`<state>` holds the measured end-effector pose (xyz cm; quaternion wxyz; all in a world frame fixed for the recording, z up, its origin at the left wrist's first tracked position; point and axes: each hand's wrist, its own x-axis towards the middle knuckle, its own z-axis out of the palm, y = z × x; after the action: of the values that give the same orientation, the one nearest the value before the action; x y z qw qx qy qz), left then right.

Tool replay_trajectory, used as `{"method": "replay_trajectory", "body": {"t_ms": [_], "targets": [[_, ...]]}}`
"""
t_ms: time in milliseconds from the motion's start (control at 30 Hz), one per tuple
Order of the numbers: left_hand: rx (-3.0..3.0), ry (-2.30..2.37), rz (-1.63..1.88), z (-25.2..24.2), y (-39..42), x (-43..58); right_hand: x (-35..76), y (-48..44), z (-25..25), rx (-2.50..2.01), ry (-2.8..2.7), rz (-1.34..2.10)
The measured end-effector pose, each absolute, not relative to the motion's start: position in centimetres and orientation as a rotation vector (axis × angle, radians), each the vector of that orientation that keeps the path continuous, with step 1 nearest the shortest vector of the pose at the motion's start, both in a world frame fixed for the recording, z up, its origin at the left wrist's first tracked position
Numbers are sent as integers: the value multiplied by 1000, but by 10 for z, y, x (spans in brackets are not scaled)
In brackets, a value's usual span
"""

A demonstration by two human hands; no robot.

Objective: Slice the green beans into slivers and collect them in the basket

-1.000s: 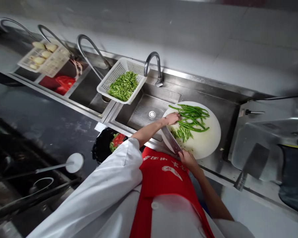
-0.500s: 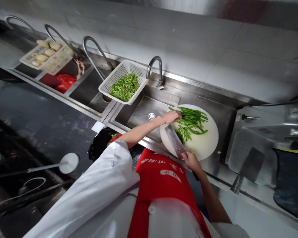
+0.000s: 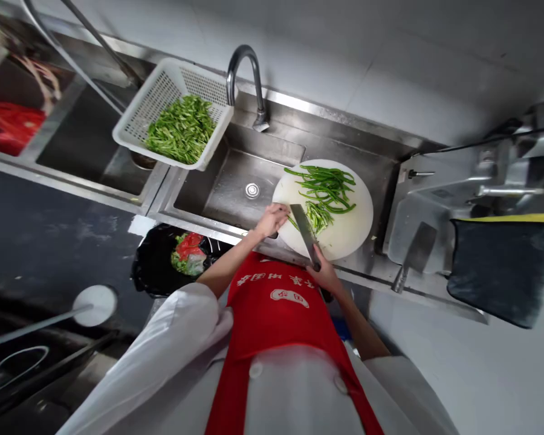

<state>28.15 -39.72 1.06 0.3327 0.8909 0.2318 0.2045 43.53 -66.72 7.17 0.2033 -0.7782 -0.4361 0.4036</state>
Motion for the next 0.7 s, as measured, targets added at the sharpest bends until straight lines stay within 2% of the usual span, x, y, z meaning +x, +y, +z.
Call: {"method": "replay_trajectory", "body": {"t_ms": [167, 433, 700], "targets": [[2091, 1040, 892, 19, -397, 228, 393, -658, 67, -2566, -1396, 1073], [2050, 1123, 669, -10, -414, 132, 348, -624, 63, -2842, -1527, 1028], [1973, 1061, 628, -24, -410, 122, 350, -621, 67, -2932, -1406, 1034]]}}
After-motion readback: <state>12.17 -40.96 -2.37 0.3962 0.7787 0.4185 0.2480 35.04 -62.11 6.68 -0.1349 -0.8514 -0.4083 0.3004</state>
